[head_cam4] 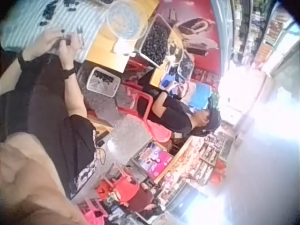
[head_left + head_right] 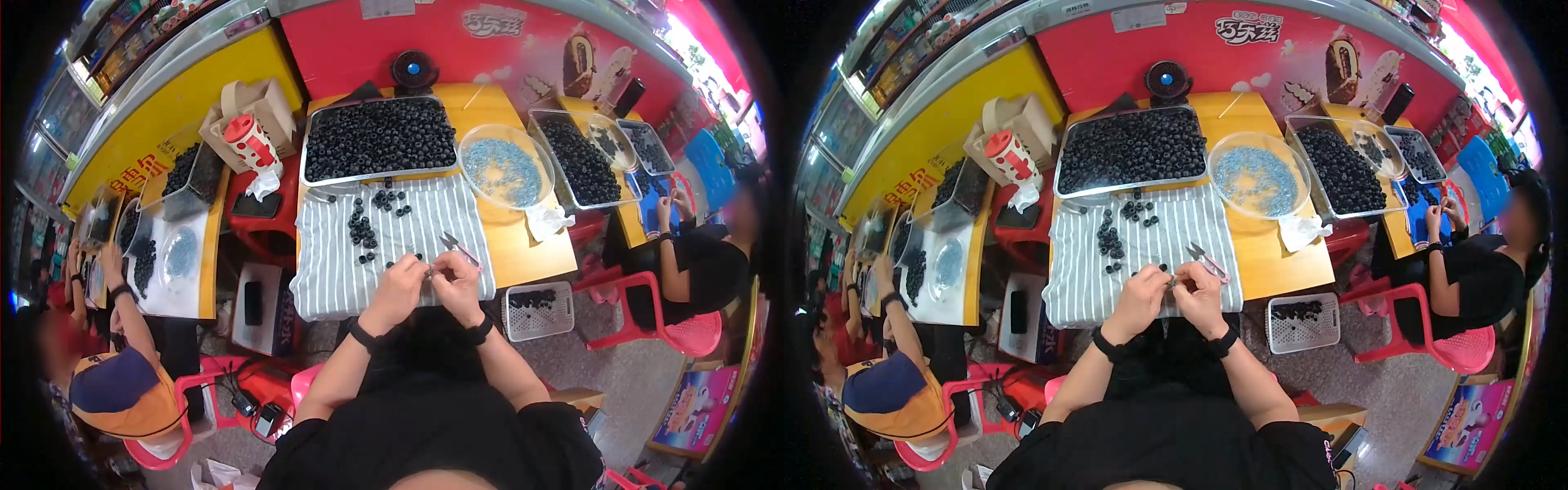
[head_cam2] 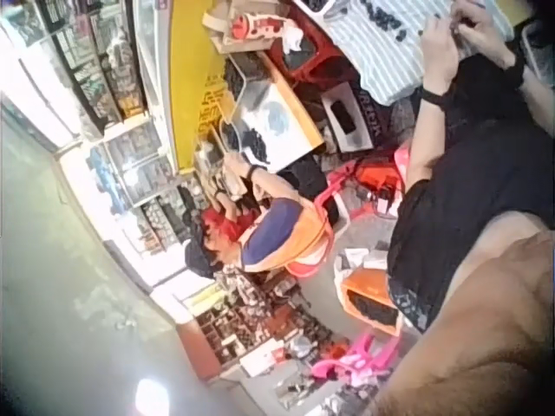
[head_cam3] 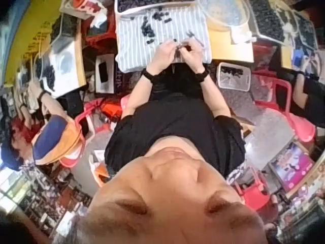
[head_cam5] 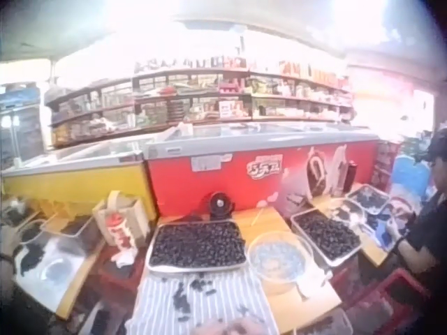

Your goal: Sorting small black plastic components on a table and placing them into containers.

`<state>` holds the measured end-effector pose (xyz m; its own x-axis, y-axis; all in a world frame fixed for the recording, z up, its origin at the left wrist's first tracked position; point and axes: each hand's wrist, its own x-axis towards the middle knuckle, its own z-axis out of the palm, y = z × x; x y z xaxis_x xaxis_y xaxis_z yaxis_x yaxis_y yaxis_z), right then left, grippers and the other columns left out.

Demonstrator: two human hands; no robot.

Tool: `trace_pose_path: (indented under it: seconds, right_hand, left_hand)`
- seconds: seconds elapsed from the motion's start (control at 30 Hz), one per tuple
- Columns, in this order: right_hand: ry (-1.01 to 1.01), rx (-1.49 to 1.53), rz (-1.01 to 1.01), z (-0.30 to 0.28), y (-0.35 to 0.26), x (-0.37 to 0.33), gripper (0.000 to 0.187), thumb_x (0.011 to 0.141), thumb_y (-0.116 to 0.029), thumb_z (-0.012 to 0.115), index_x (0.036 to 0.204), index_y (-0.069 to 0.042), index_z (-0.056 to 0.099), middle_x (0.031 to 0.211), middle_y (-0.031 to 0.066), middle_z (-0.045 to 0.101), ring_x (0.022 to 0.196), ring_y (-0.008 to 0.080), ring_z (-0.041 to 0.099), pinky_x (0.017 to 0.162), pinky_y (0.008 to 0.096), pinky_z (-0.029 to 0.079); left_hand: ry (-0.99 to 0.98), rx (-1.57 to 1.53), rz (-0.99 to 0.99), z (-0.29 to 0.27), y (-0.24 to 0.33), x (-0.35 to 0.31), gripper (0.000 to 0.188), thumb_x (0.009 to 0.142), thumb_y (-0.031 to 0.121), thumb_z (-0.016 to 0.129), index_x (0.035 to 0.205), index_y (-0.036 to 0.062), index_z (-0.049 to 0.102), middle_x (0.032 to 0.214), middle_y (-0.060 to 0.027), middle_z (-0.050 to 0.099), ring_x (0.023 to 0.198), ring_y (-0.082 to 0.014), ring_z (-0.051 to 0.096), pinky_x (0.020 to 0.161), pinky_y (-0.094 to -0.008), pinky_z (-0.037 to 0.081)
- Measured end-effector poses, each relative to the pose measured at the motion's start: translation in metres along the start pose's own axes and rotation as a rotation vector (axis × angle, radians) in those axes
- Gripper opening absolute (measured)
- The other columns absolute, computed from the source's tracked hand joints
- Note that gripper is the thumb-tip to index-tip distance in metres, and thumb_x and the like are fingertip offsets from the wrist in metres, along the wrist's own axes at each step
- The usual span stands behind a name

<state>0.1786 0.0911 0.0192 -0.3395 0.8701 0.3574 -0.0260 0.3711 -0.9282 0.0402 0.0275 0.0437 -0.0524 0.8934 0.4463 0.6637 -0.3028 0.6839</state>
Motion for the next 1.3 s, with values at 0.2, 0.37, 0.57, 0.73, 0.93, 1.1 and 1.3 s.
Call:
trace_pose_path:
  seconds: [0.2, 0.37, 0.57, 0.73, 0.93, 1.1, 1.3]
  right_hand:
    - [-0.057, -0.034, -0.023, -0.002, -0.006, 0.002, 0.015, 0.073, 0.007, 0.056, 0.085, 0.0, 0.058, 0.072, 0.0031, 0.057, 0.06, 0.0066, 0.053, 0.053, 0.0219, 0.041]
    - [-0.076, -0.029, -0.004, -0.002, -0.008, 0.002, 0.015, 0.072, 0.008, 0.055, 0.084, -0.001, 0.058, 0.068, 0.0032, 0.056, 0.058, 0.0071, 0.053, 0.053, 0.023, 0.041]
    - [-0.083, -0.074, -0.008, -0.002, -0.005, 0.0, 0.016, 0.072, 0.008, 0.055, 0.084, -0.001, 0.059, 0.066, 0.0041, 0.056, 0.057, 0.0083, 0.053, 0.052, 0.0233, 0.041]
    - [-0.032, -0.064, -0.026, 0.001, -0.005, 0.0, 0.014, 0.071, 0.007, 0.055, 0.082, -0.001, 0.058, 0.065, 0.0063, 0.054, 0.055, 0.0114, 0.052, 0.052, 0.025, 0.04]
    - [-0.026, -0.138, -0.099, 0.001, -0.003, 0.001, 0.01, 0.072, 0.008, 0.055, 0.078, 0.0, 0.058, 0.067, 0.0059, 0.054, 0.057, 0.012, 0.05, 0.052, 0.0256, 0.038]
    - [-0.007, -0.113, -0.091, 0.004, -0.007, 0.003, 0.01, 0.073, 0.008, 0.054, 0.078, -0.001, 0.056, 0.067, 0.0101, 0.052, 0.056, 0.0198, 0.051, 0.052, 0.0297, 0.039]
    - [0.097, -0.257, -0.047, -0.002, -0.006, 0.015, 0.01, 0.075, 0.008, 0.055, 0.08, 0.0, 0.06, 0.07, 0.0135, 0.056, 0.06, 0.0235, 0.056, 0.056, 0.0333, 0.042]
  left_hand:
    - [0.028, 0.051, 0.049, 0.003, 0.005, -0.004, 0.015, 0.083, -0.003, 0.057, 0.098, 0.0008, 0.061, 0.087, -0.0152, 0.056, 0.074, -0.0352, 0.06, 0.063, -0.041, 0.049]
    - [-0.014, 0.029, 0.015, 0.002, -0.001, -0.005, 0.01, 0.084, -0.002, 0.057, 0.093, 0.0007, 0.06, 0.085, -0.0157, 0.056, 0.072, -0.0361, 0.059, 0.061, -0.042, 0.048]
    - [-0.046, 0.022, -0.032, -0.002, -0.008, -0.001, 0.012, 0.084, 0.001, 0.059, 0.096, 0.0003, 0.062, 0.079, -0.0161, 0.056, 0.072, -0.0366, 0.059, 0.062, -0.043, 0.046]
    - [0.122, 0.133, -0.156, -0.009, -0.012, 0.012, 0.014, 0.083, 0.006, 0.062, 0.096, 0.0008, 0.065, 0.084, -0.016, 0.057, 0.074, -0.0366, 0.059, 0.065, -0.0436, 0.047]
    - [0.029, 0.347, -0.254, -0.013, -0.01, 0.03, 0.015, 0.081, 0.008, 0.065, 0.095, 0.0048, 0.068, 0.09, -0.0151, 0.057, 0.082, -0.0337, 0.06, 0.07, -0.0445, 0.048]
    - [-0.059, 0.489, -0.276, -0.004, -0.015, 0.033, 0.014, 0.08, 0.009, 0.064, 0.092, 0.0051, 0.069, 0.09, -0.015, 0.057, 0.088, -0.0335, 0.059, 0.075, -0.044, 0.049]
    - [-0.056, 0.589, -0.185, -0.001, -0.016, 0.04, 0.011, 0.073, 0.006, 0.06, 0.079, -0.0005, 0.067, 0.09, -0.0169, 0.059, 0.093, -0.0337, 0.057, 0.08, -0.0437, 0.047]
